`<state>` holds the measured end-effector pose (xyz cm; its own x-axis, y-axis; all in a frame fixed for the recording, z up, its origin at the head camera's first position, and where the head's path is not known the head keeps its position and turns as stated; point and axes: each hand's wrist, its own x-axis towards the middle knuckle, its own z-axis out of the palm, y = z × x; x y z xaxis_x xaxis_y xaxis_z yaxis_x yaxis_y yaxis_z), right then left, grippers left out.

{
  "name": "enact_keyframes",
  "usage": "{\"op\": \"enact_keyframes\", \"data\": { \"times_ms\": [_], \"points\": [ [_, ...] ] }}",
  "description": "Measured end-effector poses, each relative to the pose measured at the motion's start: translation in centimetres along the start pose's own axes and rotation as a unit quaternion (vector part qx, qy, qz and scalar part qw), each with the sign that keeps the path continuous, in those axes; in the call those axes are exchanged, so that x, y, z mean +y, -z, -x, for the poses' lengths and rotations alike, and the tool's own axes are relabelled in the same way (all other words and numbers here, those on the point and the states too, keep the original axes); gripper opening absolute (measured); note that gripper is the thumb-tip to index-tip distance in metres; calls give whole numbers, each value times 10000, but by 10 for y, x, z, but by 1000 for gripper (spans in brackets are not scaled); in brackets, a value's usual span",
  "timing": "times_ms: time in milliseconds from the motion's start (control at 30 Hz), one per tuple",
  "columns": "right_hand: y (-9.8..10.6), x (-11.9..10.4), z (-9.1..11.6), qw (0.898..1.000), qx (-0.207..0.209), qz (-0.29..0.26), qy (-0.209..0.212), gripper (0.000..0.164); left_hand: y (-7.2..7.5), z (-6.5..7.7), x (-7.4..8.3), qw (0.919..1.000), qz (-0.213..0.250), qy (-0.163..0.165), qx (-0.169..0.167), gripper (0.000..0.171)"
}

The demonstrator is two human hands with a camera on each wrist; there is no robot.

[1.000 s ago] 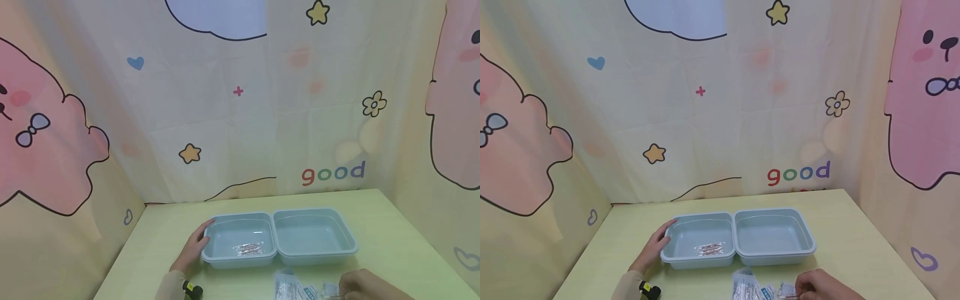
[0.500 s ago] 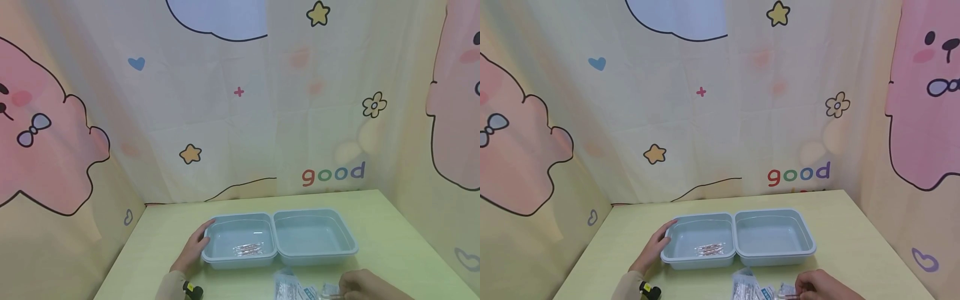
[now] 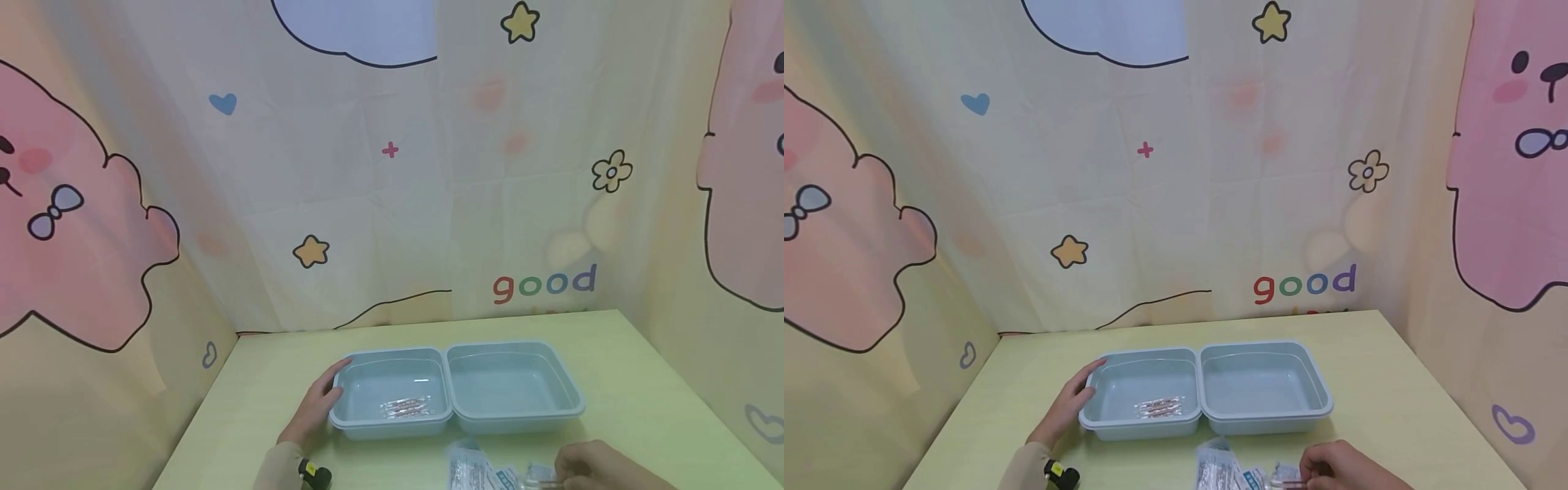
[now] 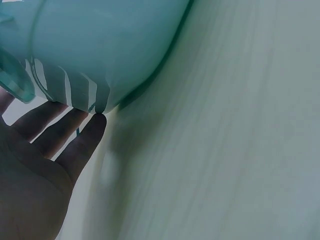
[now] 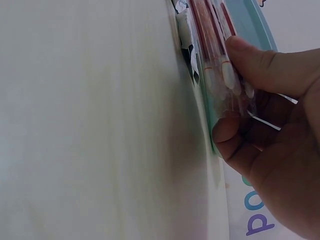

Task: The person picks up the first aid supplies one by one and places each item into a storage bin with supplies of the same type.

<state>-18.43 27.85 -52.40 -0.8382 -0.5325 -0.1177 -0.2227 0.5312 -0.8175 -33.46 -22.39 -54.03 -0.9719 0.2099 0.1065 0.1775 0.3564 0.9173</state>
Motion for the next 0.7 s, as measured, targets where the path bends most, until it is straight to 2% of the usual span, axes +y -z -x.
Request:
{"op": "enact_keyframes", "data": {
  "times_ms": [500,700],
  "points": [
    [3,-5,2,9999,27,99,86,11,-1,1,-3,10000,36,-46,-38,57],
    [7,-9,1,9999,-84,-58,101,12,0,0,0,10000,28,26,-19,57]
  ]
}}
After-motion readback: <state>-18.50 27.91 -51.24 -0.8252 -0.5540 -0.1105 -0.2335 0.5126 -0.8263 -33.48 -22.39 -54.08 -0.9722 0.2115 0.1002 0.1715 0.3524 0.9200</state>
